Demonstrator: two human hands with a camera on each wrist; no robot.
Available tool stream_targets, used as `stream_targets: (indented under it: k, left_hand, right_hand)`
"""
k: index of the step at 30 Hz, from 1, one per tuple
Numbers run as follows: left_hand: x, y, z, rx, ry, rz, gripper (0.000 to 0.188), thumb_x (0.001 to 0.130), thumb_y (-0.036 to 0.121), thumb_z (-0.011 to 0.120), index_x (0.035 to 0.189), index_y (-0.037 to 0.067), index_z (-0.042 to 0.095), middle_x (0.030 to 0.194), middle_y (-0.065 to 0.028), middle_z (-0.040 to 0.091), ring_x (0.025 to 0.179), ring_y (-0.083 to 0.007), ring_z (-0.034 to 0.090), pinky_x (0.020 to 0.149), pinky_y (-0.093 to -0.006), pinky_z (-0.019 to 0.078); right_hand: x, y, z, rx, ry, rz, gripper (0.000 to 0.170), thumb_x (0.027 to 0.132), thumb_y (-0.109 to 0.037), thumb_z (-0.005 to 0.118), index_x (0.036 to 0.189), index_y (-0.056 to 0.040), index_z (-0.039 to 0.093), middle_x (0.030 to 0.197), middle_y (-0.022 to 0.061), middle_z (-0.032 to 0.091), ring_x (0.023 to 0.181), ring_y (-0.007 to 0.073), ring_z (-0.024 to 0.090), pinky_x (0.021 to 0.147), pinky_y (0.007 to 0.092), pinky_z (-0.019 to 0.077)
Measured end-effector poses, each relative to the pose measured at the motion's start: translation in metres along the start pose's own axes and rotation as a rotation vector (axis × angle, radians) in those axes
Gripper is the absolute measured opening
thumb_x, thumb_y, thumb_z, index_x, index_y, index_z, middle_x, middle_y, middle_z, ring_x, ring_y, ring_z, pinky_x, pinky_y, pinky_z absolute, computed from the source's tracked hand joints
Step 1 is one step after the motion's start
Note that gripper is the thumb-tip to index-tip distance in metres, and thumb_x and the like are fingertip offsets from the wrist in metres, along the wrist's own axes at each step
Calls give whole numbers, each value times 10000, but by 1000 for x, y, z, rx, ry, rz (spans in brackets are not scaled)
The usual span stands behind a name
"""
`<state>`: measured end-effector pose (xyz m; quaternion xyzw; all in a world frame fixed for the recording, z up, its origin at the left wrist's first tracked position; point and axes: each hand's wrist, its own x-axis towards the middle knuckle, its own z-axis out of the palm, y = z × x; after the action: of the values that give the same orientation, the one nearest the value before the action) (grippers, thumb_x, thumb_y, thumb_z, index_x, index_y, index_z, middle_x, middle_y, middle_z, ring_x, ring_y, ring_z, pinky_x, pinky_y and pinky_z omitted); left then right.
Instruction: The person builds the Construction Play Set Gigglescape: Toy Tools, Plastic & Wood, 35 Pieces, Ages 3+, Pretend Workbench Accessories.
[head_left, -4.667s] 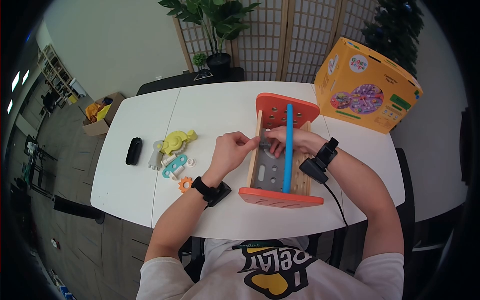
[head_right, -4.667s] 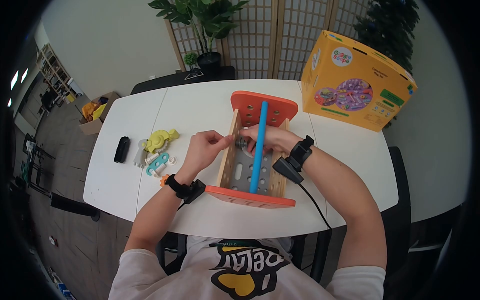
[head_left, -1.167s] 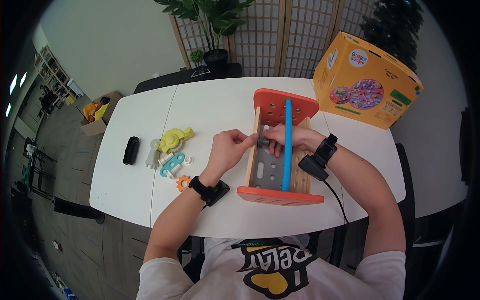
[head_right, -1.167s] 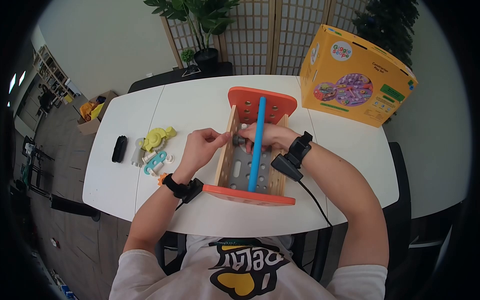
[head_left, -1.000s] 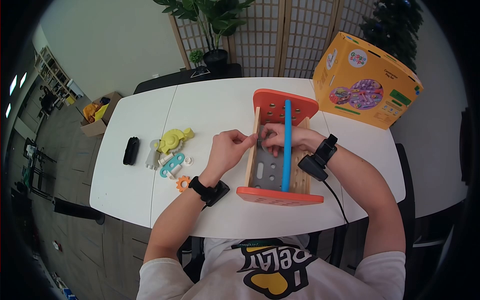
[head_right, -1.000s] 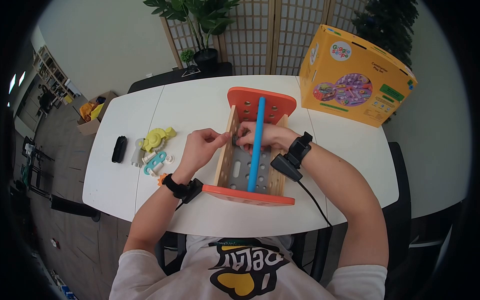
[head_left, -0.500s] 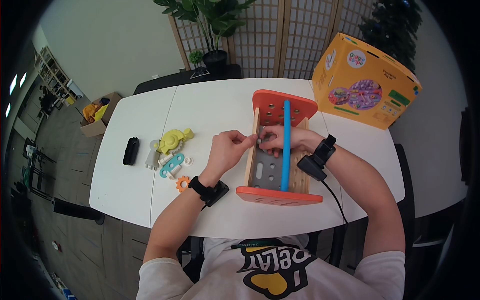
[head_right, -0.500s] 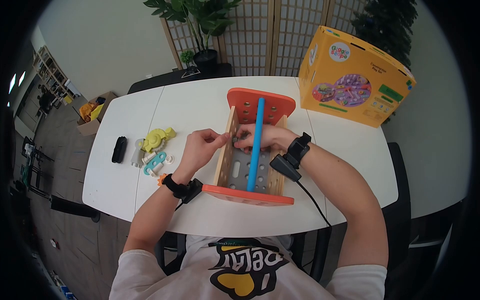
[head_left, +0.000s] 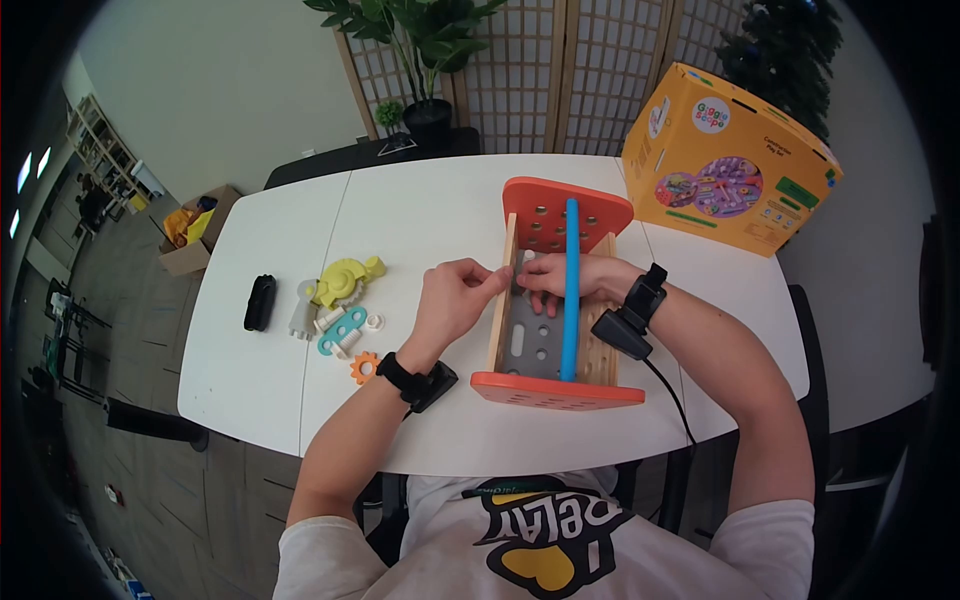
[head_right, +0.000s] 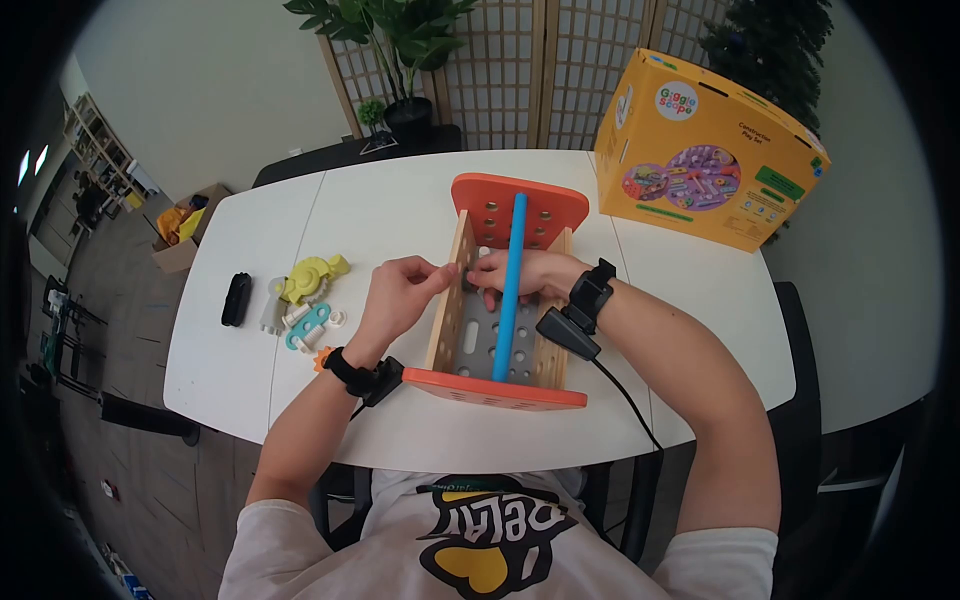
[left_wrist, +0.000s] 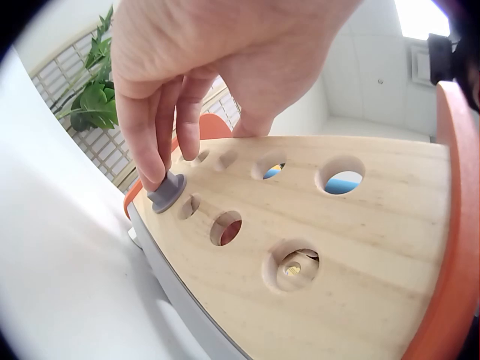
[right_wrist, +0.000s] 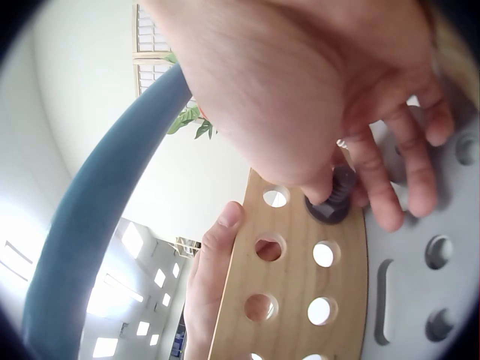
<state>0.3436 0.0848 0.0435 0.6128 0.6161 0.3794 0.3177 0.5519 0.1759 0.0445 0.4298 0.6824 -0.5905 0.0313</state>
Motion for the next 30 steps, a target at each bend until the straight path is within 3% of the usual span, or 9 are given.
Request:
stream_targets:
  k: [5,10,13,15,19,21,22,25,30]
  left_hand:
    - [0,5,-4,27,-53,-49,517,909,479,746,874,-37,764,742,-112,722,722,-159,659,685,-314,516]
    - [-1,8,-12,53,-134,-61,515,931,482,729,962,-32,753,847,-131,745,789,-176,683,740,-321,536]
    - [-2,-9,-7,-93,-81,31,450,939,431,729,1044,-6,732,1033,-147,751,963,-205,700,864,-346,544]
    - [-15,1,-17,-167,-95,250,407,935,393,737,1083,15,720,1149,-142,730,1087,-236,673,948,-378,523]
    - [-45,20,-47,-219,-387,690,297,879,291,801,1016,36,736,1245,-120,706,1213,-282,622,1018,-419,492]
    - [-50,18,-52,-177,-479,746,271,831,259,840,960,40,745,1236,-116,710,1188,-302,633,1009,-424,499]
    - [-51,17,-54,-155,-525,777,261,807,243,860,931,43,749,1232,-115,712,1175,-312,639,1004,-426,502]
    - [-52,10,-60,-73,-507,721,238,764,221,889,847,45,751,1233,-112,711,1163,-316,643,997,-420,505]
    - [-42,-6,-83,-83,-324,529,294,816,214,855,1025,50,729,1167,-80,728,1104,-256,656,965,-387,515]
  right_hand:
    - [2,-3,-3,-37,1,26,381,1088,-362,486,1186,-21,625,897,33,662,756,96,639,674,241,528]
    - [-30,-25,-21,-435,150,-60,415,1039,-387,565,1294,-62,616,1096,97,696,987,205,678,863,341,540]
    - [-45,-12,-37,-669,142,-171,424,1018,-372,601,1321,-76,608,1190,121,688,1108,264,660,963,386,511]
    - [-59,-12,-47,-779,144,-216,386,995,-300,639,1307,-74,618,1198,107,684,1122,275,648,971,376,502]
    - [-96,-23,-65,-520,360,-341,327,977,-241,637,1242,-52,666,1185,116,672,1075,260,638,919,361,513]
    - [-103,-19,-64,-161,525,-420,282,967,-203,643,1189,-34,679,1154,114,669,1050,245,633,901,345,514]
    - [-103,-19,-62,-276,667,-456,269,970,-201,643,1176,-31,679,1116,111,672,1024,237,636,887,339,515]
    - [-100,-12,-58,-548,1003,-612,275,1012,-237,614,1170,-21,674,975,100,681,920,219,646,843,326,508]
    - [-99,4,-58,-277,847,-366,398,1062,-357,528,1212,-11,657,998,107,694,946,198,640,852,329,496]
